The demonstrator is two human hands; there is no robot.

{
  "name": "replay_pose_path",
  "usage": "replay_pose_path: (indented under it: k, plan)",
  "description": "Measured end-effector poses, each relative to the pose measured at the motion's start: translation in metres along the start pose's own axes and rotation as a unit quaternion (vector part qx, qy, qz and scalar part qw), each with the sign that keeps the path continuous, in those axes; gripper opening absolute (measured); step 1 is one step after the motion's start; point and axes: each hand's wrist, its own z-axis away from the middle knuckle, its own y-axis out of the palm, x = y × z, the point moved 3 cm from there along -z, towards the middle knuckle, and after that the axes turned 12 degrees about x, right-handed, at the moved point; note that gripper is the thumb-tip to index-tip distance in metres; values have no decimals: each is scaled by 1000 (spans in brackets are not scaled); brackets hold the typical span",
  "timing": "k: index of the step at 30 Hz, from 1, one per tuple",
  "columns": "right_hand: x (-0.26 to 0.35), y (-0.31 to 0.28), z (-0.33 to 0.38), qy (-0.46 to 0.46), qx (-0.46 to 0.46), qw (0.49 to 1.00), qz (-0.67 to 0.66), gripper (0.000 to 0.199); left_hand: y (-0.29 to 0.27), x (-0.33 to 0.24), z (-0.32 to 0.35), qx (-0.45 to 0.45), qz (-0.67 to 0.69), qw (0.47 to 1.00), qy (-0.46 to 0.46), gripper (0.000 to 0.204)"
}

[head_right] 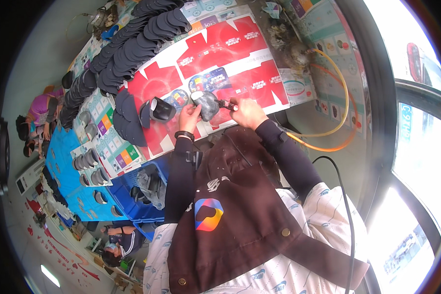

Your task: Applying a liquid, possibly adhesive or paint, to shoe heel components using a manual pump-action brush tool and organizing them in trays.

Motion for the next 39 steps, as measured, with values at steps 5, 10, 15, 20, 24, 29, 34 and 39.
replay_pose_path:
  k: [5, 10, 15, 20, 24, 29, 34, 39]
  plan:
    - [-11, 19, 0, -16, 70, 997, 5, 31, 4, -2, -4, -15, -54, 998, 2, 48]
    - [13, 0, -4, -49, 79, 976, -197, 38, -20, 43, -27, -48, -94, 994, 10, 37]
    - [34, 3, -17, -98, 60, 987, -115, 35, -50, 67, -31, -56, -90, 994, -13, 34]
    - [24, 14, -40, -57, 44, 993, -93, 35, -55, 31, -2, -20, 119, 990, -72, 38]
    - [27, 16, -51, -48, 49, 994, -90, 35, -83, 32, 23, -54, 166, 982, -79, 39]
    - [30, 19, -60, -67, 50, 993, -78, 35, -106, 41, 41, -100, 210, 970, -70, 32]
    - [34, 18, -64, -66, 68, 993, -66, 36, -110, 46, 46, -117, 217, 967, -72, 33]
    - [35, 20, -63, -82, 114, 989, -47, 39, -112, 54, 48, -119, 229, 964, -69, 34]
